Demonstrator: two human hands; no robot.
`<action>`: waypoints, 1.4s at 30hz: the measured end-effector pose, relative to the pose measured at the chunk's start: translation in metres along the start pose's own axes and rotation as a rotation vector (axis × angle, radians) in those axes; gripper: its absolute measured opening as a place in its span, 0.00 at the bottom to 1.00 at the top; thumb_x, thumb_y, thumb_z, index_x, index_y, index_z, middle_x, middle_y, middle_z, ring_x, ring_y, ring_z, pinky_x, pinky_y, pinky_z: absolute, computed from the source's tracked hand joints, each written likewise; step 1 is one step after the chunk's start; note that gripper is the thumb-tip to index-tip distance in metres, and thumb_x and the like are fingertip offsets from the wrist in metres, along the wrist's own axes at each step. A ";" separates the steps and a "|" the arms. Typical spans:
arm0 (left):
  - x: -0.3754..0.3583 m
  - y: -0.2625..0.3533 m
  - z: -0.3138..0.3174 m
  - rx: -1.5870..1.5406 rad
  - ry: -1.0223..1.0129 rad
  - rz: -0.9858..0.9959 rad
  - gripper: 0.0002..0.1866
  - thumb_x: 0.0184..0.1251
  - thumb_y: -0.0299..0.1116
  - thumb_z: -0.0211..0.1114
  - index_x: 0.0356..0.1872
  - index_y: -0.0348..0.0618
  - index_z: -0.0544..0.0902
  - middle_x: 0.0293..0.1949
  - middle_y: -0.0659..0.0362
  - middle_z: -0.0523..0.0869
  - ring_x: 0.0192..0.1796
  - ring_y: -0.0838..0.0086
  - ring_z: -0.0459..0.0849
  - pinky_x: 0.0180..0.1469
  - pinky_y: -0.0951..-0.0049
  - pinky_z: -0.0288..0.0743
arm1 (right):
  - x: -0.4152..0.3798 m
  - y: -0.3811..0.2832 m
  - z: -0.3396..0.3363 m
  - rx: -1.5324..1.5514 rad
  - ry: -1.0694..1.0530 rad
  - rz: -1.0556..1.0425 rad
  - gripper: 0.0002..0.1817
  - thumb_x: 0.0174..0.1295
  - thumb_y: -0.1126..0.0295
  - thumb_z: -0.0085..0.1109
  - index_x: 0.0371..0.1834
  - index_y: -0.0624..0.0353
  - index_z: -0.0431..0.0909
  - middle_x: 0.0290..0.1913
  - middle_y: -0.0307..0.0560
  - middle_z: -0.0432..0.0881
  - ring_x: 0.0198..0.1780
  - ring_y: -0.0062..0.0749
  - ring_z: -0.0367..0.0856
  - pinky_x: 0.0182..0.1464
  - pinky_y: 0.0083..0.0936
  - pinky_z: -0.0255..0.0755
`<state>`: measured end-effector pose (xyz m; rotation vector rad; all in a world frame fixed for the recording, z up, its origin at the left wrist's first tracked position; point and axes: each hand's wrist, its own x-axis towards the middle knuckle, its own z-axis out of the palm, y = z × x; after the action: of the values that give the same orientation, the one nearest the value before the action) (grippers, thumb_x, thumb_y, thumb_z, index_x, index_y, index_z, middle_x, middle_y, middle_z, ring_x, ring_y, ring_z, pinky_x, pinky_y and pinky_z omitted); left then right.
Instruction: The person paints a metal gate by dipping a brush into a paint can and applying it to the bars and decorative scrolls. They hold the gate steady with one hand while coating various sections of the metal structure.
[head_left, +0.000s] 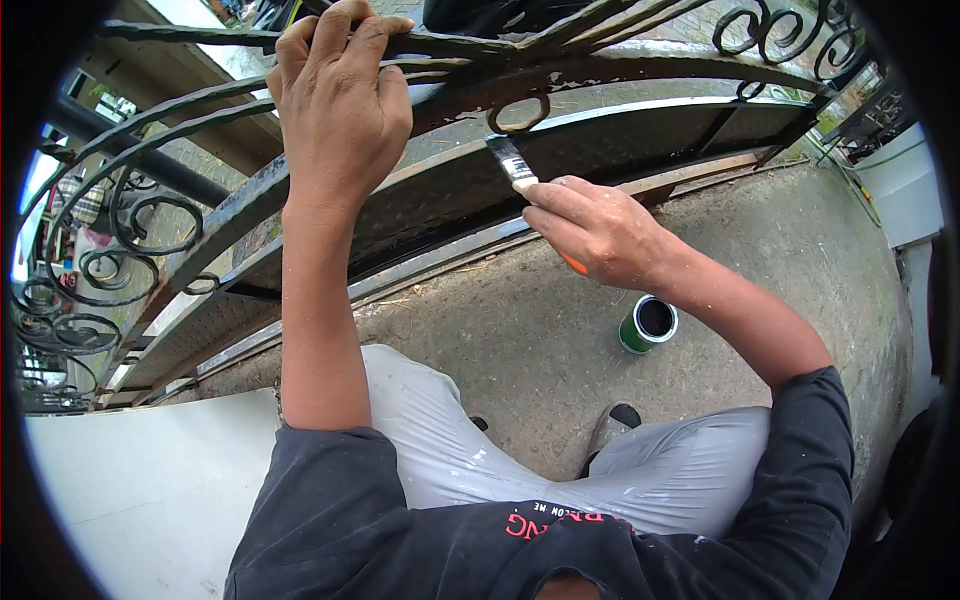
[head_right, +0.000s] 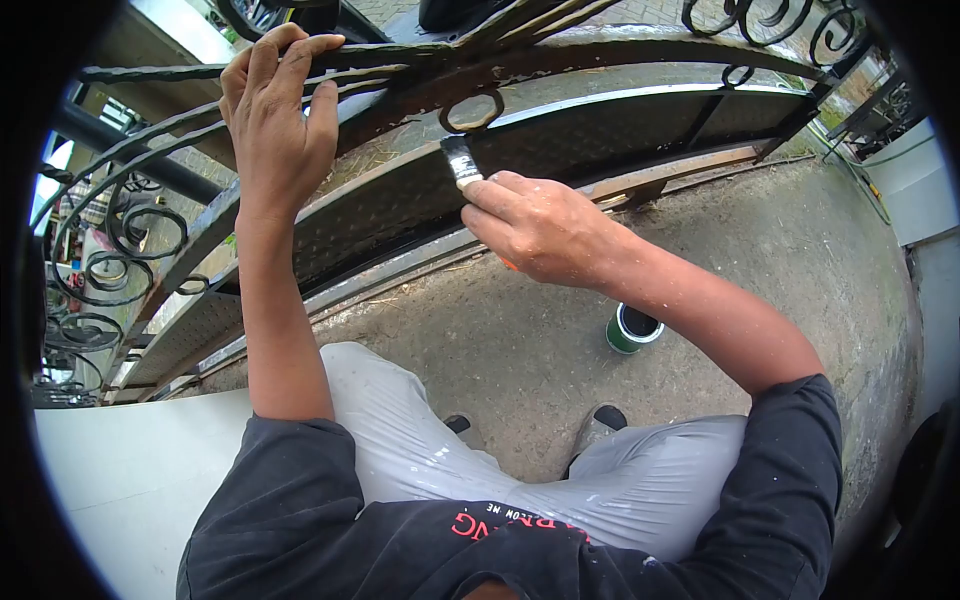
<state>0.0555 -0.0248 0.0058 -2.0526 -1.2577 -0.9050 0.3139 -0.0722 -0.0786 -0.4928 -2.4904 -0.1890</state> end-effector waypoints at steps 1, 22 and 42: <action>0.001 0.001 0.000 0.002 -0.003 -0.003 0.20 0.63 0.31 0.61 0.56 0.59 0.86 0.63 0.65 0.78 0.68 0.61 0.66 0.73 0.57 0.55 | -0.001 0.004 0.005 -0.025 -0.015 -0.008 0.09 0.57 0.80 0.64 0.41 0.70 0.82 0.48 0.57 0.83 0.47 0.39 0.85 0.44 0.29 0.85; 0.003 0.003 0.002 -0.001 0.010 0.013 0.20 0.60 0.31 0.61 0.54 0.55 0.86 0.58 0.65 0.77 0.65 0.62 0.65 0.68 0.58 0.58 | -0.018 0.013 0.029 -0.143 -0.045 -0.182 0.05 0.59 0.75 0.65 0.32 0.68 0.84 0.40 0.47 0.78 0.42 0.31 0.79 0.44 0.25 0.83; 0.002 0.002 -0.001 0.041 -0.018 0.031 0.20 0.62 0.31 0.63 0.56 0.57 0.86 0.59 0.62 0.78 0.66 0.62 0.66 0.72 0.62 0.55 | -0.033 0.021 0.001 -0.042 -0.038 0.066 0.06 0.50 0.80 0.70 0.31 0.67 0.83 0.44 0.49 0.84 0.44 0.37 0.84 0.42 0.28 0.85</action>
<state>0.0577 -0.0253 0.0080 -2.0468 -1.2409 -0.8417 0.3465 -0.0627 -0.0973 -0.6011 -2.5073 -0.2082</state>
